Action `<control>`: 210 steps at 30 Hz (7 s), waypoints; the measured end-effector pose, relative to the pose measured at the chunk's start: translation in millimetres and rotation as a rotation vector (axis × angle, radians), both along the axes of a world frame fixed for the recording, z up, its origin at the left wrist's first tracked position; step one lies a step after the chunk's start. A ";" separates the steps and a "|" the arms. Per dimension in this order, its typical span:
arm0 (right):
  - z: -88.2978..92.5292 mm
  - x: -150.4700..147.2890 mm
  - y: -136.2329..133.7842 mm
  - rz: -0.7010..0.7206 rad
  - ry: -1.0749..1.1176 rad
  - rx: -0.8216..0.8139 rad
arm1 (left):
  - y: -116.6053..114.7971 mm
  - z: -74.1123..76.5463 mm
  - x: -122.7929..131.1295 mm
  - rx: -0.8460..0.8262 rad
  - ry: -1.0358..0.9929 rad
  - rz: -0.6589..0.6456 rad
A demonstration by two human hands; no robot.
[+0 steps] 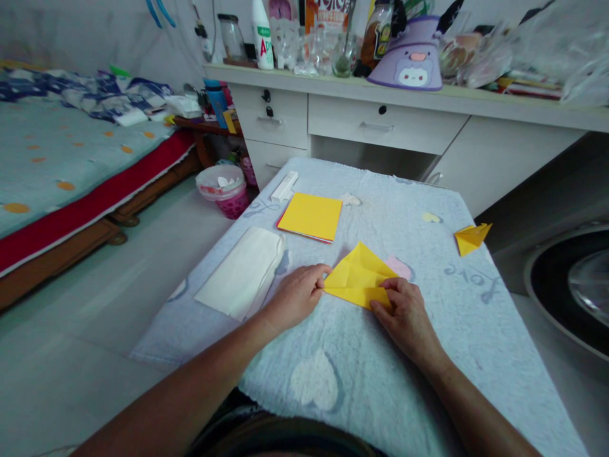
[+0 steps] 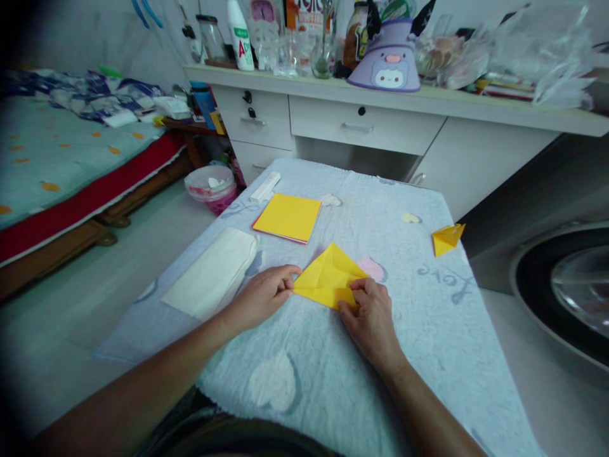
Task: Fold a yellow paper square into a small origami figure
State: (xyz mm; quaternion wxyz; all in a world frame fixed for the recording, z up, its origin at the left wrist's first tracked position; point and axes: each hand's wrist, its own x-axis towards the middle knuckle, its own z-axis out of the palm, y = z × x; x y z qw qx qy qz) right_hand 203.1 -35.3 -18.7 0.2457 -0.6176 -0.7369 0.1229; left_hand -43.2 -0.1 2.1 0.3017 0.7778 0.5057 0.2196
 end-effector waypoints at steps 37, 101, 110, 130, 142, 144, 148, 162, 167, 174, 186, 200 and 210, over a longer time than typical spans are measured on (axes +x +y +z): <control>-2.4 0.9 -0.9 0.012 -0.009 -0.001 | -36.0 3.4 -3.7 0.314 0.232 -0.008; -7.0 3.2 0.3 0.021 -0.051 0.059 | -11.5 -1.7 -2.1 0.185 0.140 0.043; -5.2 0.5 0.3 0.012 -0.067 0.062 | -42.3 6.9 23.4 0.406 0.303 -0.341; 23.4 16.7 -15.6 0.281 -0.008 -0.003 | -51.5 -0.7 27.8 0.317 0.324 -0.369; 10.9 9.7 -9.0 -0.042 0.002 -0.044 | -51.8 -2.2 27.4 0.291 0.335 -0.376; 7.4 8.5 -8.5 -0.108 -0.018 -0.031 | -51.6 -1.8 27.7 0.279 0.341 -0.375; 5.6 7.3 -9.4 -0.174 -0.031 -0.008 | -51.3 -0.4 28.2 0.274 0.344 -0.368; 6.3 5.1 -8.5 -0.216 -0.035 -0.036 | -51.4 -3.0 27.8 0.296 0.355 -0.369; 6.4 5.5 -9.1 -0.206 -0.035 -0.027 | -51.0 -0.8 28.7 0.302 0.358 -0.368; 5.8 4.6 -9.0 -0.209 -0.064 -0.002 | -51.2 -4.3 29.4 0.324 0.333 -0.365; 1.4 6.6 -8.5 -0.237 -0.096 -0.003 | -49.6 -17.1 24.3 0.370 0.311 -0.435; 12.6 -4.0 -20.6 0.356 -0.229 0.137 | -47.2 -17.1 25.0 0.368 0.326 -0.444; 9.5 -3.4 -34.1 0.334 -0.370 0.129 | -46.4 -20.1 24.3 0.372 0.316 -0.447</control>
